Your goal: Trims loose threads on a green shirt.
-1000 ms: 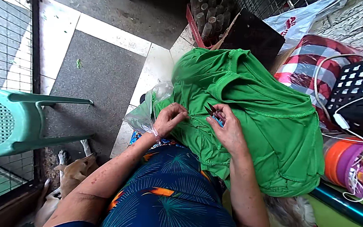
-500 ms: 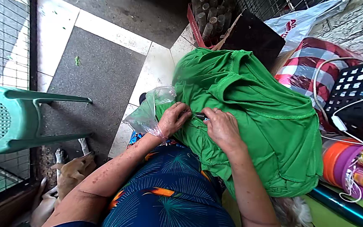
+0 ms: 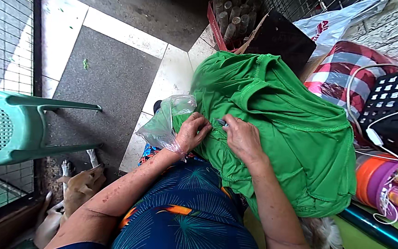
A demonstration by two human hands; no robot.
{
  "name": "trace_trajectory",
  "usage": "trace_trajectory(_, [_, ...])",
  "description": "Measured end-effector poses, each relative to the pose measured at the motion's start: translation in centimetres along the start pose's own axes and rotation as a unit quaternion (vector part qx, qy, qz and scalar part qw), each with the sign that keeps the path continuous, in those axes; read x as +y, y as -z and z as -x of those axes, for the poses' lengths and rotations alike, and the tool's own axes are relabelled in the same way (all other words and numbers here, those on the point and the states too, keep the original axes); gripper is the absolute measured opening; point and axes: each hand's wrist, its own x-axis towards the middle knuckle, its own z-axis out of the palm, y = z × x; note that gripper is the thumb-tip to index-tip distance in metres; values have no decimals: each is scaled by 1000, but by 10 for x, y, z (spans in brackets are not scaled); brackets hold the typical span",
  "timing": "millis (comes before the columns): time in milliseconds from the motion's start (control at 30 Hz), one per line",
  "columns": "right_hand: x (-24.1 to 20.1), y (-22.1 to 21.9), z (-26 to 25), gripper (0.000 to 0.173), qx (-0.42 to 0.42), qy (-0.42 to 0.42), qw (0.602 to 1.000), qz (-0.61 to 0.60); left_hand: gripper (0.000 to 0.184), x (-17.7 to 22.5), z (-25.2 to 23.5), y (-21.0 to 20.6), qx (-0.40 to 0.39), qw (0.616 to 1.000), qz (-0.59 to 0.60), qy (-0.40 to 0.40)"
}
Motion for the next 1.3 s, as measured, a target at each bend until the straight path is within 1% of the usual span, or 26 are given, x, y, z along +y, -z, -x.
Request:
trace_trajectory(67, [-1, 8, 0, 23, -10, -47, 998, -48, 23, 4, 0, -1, 4, 1000, -17, 18])
trace_trajectory(133, [-1, 12, 1, 27, -12, -81, 992, -92, 37, 13, -3, -5, 3, 998, -43, 54])
trace_trajectory(167, [0, 13, 2, 28, -9, -89, 990, -106, 43, 16, -5, -7, -7, 996, -56, 73])
trace_trajectory(233, [1, 12, 3, 28, 1, -94, 988, -119, 48, 22, -10, -9, -42, 989, -66, 124])
trace_trajectory(300, [2, 10, 4, 29, 6, -94, 988, -120, 46, 22, -18, -9, -69, 980, -35, 183])
trace_trajectory(333, [2, 9, 4, 29, 8, -89, 989, -121, 41, 19, -25, -7, -84, 973, -4, 213])
trace_trajectory(433, [7, 9, 6, 28, 11, -54, 992, -118, 27, 10, -31, 5, -126, 956, 88, 251])
trace_trajectory(533, [13, 12, 9, 26, 5, -1, 995, -101, 18, 7, -24, 17, -140, 943, 176, 245])
trace_trajectory(600, [16, 13, 11, 24, -2, 28, 996, -87, 15, 6, -19, 23, -149, 943, 196, 226])
trace_trajectory(667, [17, 13, 13, 23, -7, 53, 997, -61, 16, 5, -12, 25, -151, 947, 193, 209])
trace_trajectory(800, [7, 9, 13, 21, -9, 65, 998, -3, 16, 3, -4, 26, -136, 951, 199, 194])
trace_trajectory(933, [-4, 1, 11, 21, 7, 79, 996, 42, 16, 6, 3, 22, -113, 952, 193, 208])
trace_trajectory(1167, [-7, -8, 8, 19, 22, 89, 993, 67, 20, 13, 3, 11, -52, 954, 184, 231])
trace_trajectory(1300, [-2, -14, 6, 13, 36, 110, 991, 69, 20, 19, 3, 14, -55, 959, 166, 225])
